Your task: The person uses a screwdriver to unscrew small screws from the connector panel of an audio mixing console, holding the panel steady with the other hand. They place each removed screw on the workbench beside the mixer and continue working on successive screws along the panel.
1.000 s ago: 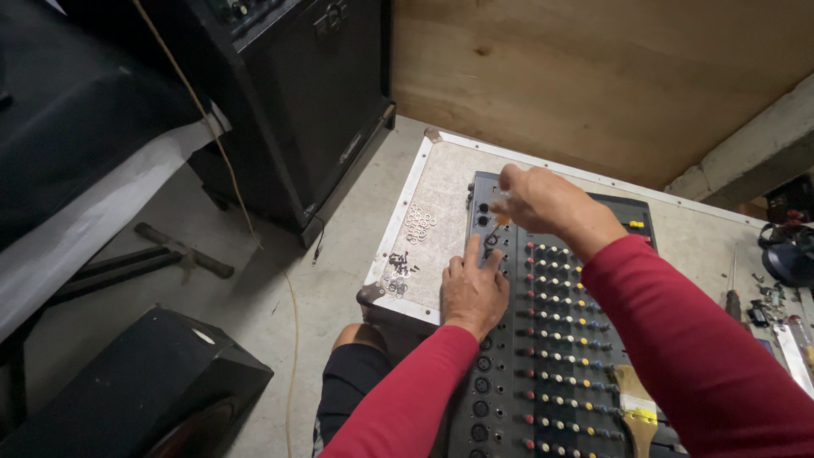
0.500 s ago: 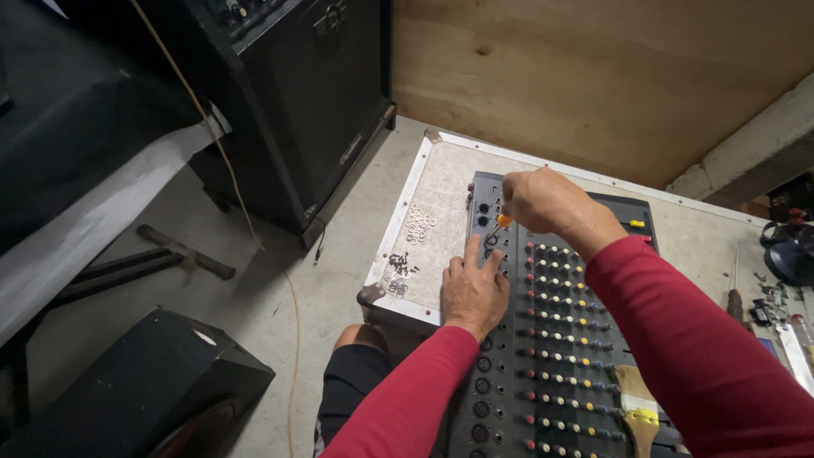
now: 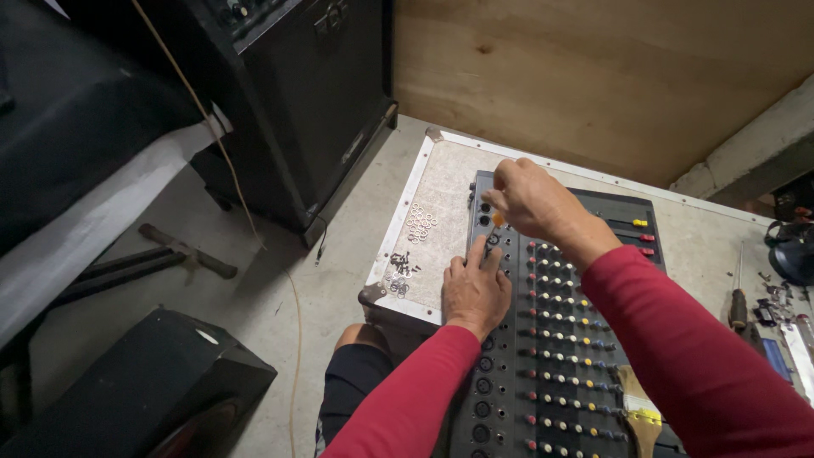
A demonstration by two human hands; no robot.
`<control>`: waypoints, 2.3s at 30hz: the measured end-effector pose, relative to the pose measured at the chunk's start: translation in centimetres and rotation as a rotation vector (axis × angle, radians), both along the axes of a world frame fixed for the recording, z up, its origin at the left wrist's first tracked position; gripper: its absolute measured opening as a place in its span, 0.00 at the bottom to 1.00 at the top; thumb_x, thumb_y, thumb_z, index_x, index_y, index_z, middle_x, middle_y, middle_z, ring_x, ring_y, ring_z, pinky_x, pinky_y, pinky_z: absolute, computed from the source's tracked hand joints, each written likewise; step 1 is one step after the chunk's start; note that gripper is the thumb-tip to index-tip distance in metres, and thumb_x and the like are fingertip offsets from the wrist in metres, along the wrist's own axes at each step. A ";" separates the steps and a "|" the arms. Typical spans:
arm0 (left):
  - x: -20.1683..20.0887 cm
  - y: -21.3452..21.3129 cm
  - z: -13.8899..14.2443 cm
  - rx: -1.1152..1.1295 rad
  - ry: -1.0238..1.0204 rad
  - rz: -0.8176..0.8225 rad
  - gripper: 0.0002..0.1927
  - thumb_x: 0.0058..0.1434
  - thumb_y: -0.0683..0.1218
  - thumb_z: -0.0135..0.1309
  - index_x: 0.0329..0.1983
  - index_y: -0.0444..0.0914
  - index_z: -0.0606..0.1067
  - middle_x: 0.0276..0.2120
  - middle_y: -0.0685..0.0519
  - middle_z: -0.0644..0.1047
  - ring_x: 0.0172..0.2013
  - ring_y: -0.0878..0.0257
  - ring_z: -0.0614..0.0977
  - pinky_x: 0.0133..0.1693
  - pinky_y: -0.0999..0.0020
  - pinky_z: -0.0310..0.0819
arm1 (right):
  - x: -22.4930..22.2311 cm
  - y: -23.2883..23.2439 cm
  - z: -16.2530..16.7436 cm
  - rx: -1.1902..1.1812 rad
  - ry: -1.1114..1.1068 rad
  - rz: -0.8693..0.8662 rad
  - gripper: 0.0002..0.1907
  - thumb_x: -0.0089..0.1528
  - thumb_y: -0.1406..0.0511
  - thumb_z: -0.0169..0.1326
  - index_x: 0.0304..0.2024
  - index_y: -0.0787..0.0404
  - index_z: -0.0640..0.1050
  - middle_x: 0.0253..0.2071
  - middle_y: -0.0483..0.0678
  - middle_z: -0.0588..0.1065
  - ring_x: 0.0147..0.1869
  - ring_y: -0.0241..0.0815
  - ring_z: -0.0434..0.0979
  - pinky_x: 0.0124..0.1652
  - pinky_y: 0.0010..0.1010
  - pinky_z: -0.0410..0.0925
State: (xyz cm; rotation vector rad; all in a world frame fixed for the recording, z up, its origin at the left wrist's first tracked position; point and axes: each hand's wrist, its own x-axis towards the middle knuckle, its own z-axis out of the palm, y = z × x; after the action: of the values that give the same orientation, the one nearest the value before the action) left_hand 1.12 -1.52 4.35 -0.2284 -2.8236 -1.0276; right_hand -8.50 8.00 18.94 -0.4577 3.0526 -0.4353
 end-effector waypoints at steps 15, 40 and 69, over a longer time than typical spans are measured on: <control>-0.1 0.0 0.2 0.000 -0.035 -0.012 0.21 0.61 0.48 0.49 0.58 0.47 0.75 0.70 0.43 0.61 0.55 0.43 0.72 0.55 0.49 0.66 | 2.0 2.2 -4.6 -0.736 0.194 -0.114 0.19 0.63 0.66 0.61 0.57 0.57 0.79 0.39 0.43 0.78 0.40 0.32 0.78 0.42 0.25 0.73; -0.2 0.5 -0.7 0.004 0.035 0.014 0.22 0.60 0.47 0.50 0.59 0.47 0.76 0.69 0.43 0.63 0.54 0.44 0.73 0.55 0.49 0.67 | 2.2 2.6 -5.6 -0.770 0.251 -0.159 0.19 0.66 0.70 0.55 0.60 0.64 0.76 0.48 0.48 0.81 0.48 0.34 0.80 0.50 0.28 0.73; -0.1 0.4 -0.6 0.026 0.097 0.018 0.21 0.57 0.47 0.53 0.56 0.46 0.76 0.68 0.47 0.66 0.52 0.44 0.74 0.54 0.50 0.68 | 3.3 2.0 -5.4 -0.634 0.340 -0.197 0.16 0.64 0.67 0.59 0.55 0.61 0.76 0.43 0.49 0.79 0.42 0.40 0.81 0.44 0.30 0.74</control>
State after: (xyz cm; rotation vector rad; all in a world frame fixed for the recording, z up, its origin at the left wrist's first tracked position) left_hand 1.07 -1.17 3.72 -0.2429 -2.7191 -1.0207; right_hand -5.19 9.97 13.53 -0.2538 3.2265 -1.4945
